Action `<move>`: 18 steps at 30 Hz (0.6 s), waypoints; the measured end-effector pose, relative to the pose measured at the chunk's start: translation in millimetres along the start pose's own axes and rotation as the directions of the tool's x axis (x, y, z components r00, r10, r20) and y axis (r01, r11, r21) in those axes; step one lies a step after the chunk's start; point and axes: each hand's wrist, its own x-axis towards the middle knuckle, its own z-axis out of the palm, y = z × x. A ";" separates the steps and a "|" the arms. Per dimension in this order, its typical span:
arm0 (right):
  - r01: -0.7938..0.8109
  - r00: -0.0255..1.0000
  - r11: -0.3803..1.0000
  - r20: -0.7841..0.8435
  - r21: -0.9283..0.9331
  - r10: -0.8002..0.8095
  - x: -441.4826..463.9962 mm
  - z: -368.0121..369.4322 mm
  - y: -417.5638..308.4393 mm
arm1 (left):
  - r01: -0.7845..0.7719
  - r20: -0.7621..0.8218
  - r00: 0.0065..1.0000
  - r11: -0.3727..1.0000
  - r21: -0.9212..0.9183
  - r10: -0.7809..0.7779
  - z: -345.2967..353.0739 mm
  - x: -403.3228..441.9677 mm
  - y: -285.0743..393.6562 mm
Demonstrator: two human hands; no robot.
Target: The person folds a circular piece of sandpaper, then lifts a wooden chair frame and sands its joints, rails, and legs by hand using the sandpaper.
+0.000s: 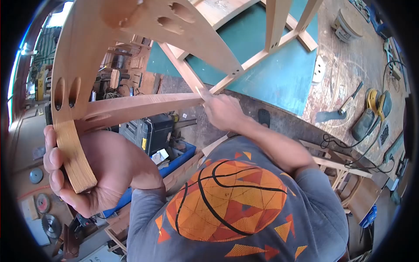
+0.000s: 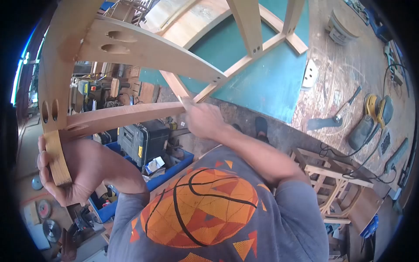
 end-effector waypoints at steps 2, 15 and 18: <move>0.278 0.926 0.961 -0.265 -0.003 -0.269 -8.2 3.4 -20.3 | -0.007 0.004 1.000 1.000 -0.009 0.007 1.4 1.3 -1.2; 0.372 0.810 0.927 -0.473 -0.042 -0.347 -0.8 29.6 32.7 | 0.016 0.132 0.991 1.000 -0.013 -0.014 -6.9 0.5 -0.7; 0.370 0.819 0.927 -0.448 -0.066 -0.359 -7.4 26.5 25.9 | 0.055 0.128 0.990 0.998 -0.027 -0.051 -9.1 -0.2 1.5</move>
